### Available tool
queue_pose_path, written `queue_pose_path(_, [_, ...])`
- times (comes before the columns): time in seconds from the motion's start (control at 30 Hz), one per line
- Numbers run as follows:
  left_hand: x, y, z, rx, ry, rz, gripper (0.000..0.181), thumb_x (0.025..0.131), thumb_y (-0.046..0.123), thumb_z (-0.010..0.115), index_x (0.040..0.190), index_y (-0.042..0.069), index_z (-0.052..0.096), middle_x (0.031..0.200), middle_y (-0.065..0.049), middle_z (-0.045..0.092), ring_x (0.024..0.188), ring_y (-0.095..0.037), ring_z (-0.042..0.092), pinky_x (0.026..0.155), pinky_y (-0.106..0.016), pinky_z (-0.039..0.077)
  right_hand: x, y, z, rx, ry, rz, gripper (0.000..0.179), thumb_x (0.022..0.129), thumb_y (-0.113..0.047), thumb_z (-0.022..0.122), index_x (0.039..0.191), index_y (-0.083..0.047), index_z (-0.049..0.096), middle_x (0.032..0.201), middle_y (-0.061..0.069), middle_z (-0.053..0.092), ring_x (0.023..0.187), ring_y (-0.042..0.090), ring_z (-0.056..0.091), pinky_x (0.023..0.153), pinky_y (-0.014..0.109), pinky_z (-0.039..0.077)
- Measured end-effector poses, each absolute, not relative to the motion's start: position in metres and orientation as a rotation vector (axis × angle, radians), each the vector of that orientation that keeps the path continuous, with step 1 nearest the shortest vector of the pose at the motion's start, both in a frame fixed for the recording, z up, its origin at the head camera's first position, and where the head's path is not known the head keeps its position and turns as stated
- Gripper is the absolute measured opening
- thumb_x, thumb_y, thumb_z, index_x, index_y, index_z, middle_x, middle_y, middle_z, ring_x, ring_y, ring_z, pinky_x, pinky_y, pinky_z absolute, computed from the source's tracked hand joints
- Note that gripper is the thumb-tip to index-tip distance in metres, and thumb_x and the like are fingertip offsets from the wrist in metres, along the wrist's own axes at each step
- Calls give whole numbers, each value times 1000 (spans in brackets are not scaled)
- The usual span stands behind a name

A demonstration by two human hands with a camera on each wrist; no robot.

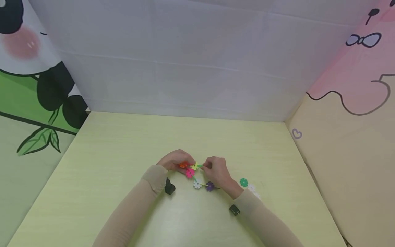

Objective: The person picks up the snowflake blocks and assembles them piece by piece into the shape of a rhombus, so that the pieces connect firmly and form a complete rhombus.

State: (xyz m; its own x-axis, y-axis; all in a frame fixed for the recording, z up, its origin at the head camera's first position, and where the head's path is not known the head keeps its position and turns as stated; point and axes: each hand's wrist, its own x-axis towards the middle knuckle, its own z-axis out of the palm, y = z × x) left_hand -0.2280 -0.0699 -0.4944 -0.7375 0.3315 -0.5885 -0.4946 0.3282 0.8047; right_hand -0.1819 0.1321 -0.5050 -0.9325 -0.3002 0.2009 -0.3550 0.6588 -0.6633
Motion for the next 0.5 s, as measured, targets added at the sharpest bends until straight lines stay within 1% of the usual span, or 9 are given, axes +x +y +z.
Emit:
queue_pose_path(0.17, [-227,-69,-493,-155,1902,1501,16,81,11,69,92,-1,69,90,-11,58,73,-20,57,66,-35,55,-181,132,-503,564,-2778,1133,11,78,-7,78,73,-11,69,66,-8,62,58,5,54,53,20,47])
queue_pose_path(0.33, [-228,-68,-494,-179,1897,1530,16,79,11,71,89,-1,69,93,-11,58,77,-21,57,68,-35,55,-181,132,-504,589,-2719,1126,11,78,-5,77,73,-10,69,67,-6,62,58,5,54,54,20,47])
queue_pose_path(0.5, [-229,-67,-493,-185,1885,1551,15,80,10,70,90,-1,68,93,-10,58,78,-21,57,68,-35,55,-181,132,-505,624,-2664,1110,13,78,-3,77,71,-11,69,67,-6,62,58,5,55,54,19,47])
